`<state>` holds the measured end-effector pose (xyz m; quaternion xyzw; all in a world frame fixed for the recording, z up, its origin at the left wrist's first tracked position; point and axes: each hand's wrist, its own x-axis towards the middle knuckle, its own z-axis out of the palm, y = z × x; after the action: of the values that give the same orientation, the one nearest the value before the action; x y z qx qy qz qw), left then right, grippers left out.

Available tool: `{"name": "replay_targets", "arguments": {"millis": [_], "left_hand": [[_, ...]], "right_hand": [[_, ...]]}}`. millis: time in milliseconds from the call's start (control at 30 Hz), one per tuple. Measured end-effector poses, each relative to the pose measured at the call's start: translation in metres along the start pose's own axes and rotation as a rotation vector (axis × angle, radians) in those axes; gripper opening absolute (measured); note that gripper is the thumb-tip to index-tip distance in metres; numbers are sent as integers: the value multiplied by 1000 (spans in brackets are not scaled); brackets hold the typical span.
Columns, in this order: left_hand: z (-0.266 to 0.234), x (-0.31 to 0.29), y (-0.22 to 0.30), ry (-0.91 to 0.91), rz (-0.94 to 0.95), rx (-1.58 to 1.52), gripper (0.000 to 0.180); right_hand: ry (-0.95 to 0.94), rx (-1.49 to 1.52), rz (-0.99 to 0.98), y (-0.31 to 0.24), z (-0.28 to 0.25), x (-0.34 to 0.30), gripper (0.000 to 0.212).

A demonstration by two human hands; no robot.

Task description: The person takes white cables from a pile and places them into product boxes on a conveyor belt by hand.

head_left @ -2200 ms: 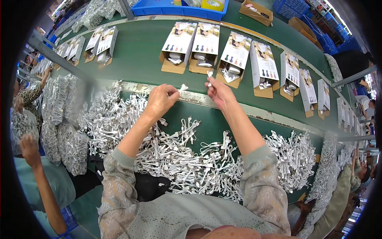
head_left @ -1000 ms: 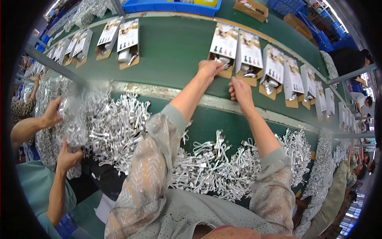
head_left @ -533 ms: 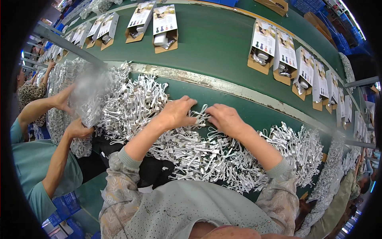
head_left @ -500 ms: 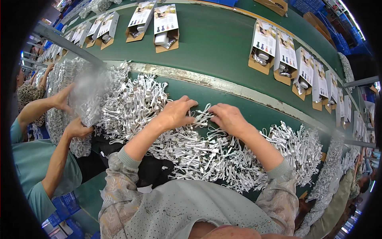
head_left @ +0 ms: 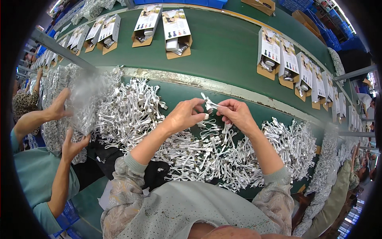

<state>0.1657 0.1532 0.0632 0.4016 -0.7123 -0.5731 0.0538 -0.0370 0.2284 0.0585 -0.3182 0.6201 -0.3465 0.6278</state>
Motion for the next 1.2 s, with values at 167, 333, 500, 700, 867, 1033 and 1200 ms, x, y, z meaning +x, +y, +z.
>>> {"name": "replay_targets", "arguments": {"millis": [167, 333, 500, 700, 867, 1033, 1200], "left_hand": [[4, 18, -9, 69, -46, -158, 30], [-12, 23, -8, 117, 283, -109, 52], [3, 30, -6, -111, 98, -292, 34], [4, 34, -14, -92, 42, -385, 20], [-17, 34, -19, 33, 14, -479, 14], [-34, 45, -23, 226, -45, -488, 18], [-43, 74, -11, 335, -78, -386, 17]], "right_hand": [[-29, -17, -57, 5, 1, 6, 19], [-84, 154, -42, 1, -13, 5, 19], [-171, 309, -12, 2, -21, 8, 20], [-182, 393, 21, 4, -23, 10, 20], [-73, 359, 55, 1, -42, 7, 20], [105, 452, -14, -6, -59, 39, 17], [403, 593, -122, -13, -75, 119, 13]]}}
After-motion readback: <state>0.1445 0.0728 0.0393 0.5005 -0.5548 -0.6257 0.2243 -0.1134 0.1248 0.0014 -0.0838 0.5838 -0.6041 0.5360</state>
